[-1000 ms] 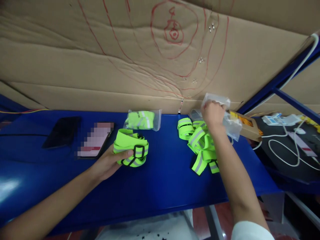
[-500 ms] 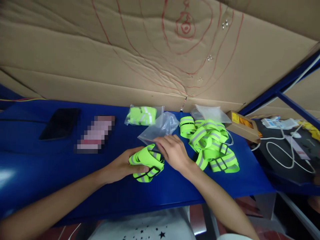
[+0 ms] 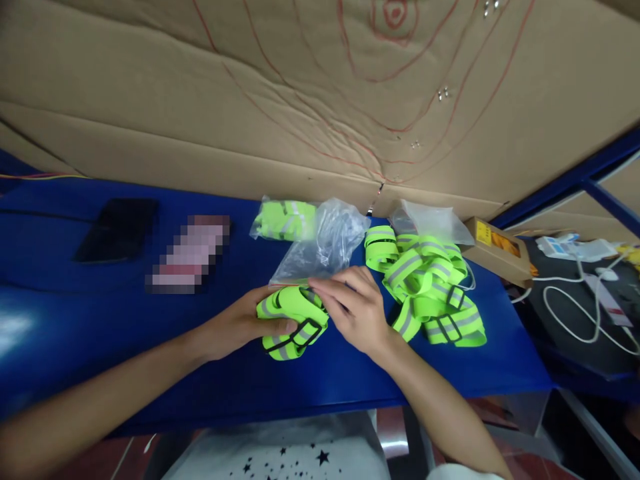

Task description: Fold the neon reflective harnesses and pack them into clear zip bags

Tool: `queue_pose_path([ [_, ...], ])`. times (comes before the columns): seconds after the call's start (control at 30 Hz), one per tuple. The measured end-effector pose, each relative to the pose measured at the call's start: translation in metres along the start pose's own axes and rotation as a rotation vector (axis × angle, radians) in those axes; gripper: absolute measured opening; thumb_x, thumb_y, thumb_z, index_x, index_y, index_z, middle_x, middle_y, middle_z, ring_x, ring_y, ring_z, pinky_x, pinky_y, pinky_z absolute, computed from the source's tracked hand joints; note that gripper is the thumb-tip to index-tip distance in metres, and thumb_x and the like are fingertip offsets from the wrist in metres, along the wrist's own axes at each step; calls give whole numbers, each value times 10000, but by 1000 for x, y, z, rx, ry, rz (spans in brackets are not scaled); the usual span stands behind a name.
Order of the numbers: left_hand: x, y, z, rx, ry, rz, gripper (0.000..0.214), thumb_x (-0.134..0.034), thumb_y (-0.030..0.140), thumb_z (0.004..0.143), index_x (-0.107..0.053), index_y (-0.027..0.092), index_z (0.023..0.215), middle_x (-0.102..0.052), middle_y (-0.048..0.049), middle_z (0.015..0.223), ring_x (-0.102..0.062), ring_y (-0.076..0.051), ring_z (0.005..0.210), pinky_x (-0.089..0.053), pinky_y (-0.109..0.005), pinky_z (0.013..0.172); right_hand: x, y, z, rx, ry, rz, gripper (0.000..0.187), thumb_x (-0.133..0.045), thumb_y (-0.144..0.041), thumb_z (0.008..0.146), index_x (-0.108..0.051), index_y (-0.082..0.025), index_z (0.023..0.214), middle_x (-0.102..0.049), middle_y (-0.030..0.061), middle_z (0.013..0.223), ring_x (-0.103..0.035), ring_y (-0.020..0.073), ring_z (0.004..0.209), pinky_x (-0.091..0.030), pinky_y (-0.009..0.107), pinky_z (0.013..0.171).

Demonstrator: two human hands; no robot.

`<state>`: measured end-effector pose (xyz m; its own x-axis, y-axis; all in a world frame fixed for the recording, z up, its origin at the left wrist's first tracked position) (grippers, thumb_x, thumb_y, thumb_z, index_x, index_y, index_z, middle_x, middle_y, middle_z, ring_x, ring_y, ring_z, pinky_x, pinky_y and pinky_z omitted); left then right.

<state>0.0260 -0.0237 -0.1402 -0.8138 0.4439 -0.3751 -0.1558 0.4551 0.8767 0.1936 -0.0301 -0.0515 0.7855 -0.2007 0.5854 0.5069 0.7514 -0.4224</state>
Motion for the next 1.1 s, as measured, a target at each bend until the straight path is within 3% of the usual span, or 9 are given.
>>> queue_pose_path([
  [0.13, 5, -1, -1, -3, 106, -11, 600, -955, 341, 684, -708, 193, 1211, -789, -62, 1115, -726, -255, 1039, -561, -339, 919, -2, -15, -4, 88, 7, -21, 324, -701, -86, 937, -719, -235, 1224, -678, 18, 870, -630, 152, 802, -515, 336, 721],
  [0.37, 10, 5, -6, -71, 230, -97, 578, -937, 314, 701, -686, 197, 1208, -775, -63, 1126, -713, -242, 1037, -541, -314, 886, -16, -27, -9, 317, -157, -198, 364, -704, -59, 916, -681, -152, 1267, -693, 55, 881, -656, 195, 864, -521, 356, 759],
  [0.5, 12, 10, -6, -108, 235, -100, 563, -940, 300, 701, -661, 185, 1176, -755, -50, 1068, -699, -200, 952, -535, -279, 821, -11, -16, -7, 267, -188, -158, 407, -675, -47, 928, -626, -150, 1319, -711, 84, 992, -664, 206, 948, -553, 363, 828],
  [0.63, 12, 13, -7, -143, 217, -99, 504, -950, 301, 698, -631, 190, 1072, -711, -3, 943, -661, -148, 844, -527, -244, 755, -5, -4, -6, 232, -128, -182, 341, -659, -41, 917, -622, -161, 1234, -704, 83, 985, -658, 207, 906, -562, 377, 820],
  [0.73, 14, 16, -9, -168, 256, -97, 465, -934, 318, 726, -590, 198, 1014, -671, 26, 875, -625, -122, 786, -505, -220, 701, -7, -3, -8, 228, -116, -171, 329, -672, -61, 917, -625, -185, 1218, -702, 71, 969, -663, 204, 894, -576, 380, 815],
  [0.87, 19, 20, -11, -209, 318, -92, 458, -913, 344, 751, -562, 214, 1016, -656, 39, 880, -620, -125, 800, -506, -220, 718, -15, -5, -10, 102, -105, -25, 346, -634, -77, 949, -627, -236, 1256, -716, 58, 1004, -698, 196, 917, -617, 369, 821],
  [1.1, 30, 33, -15, -398, 480, 206, 620, -870, 384, 789, -561, 239, 1307, -675, -14, 1098, -635, -171, 926, -521, -249, 807, -29, -19, -10, 112, -189, -2, 407, -588, -74, 971, -624, -267, 1328, -745, 79, 1033, -736, 233, 960, -648, 388, 867],
])
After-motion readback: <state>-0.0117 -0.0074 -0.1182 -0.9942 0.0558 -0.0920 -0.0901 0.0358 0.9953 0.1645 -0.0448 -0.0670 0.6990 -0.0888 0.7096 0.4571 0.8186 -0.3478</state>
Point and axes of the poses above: each hand's wrist, its own z-axis towards the middle knuckle, its own x-axis out of the back of the hand, y = z × x, the point moved 7 cm from there along z, towards the middle knuckle
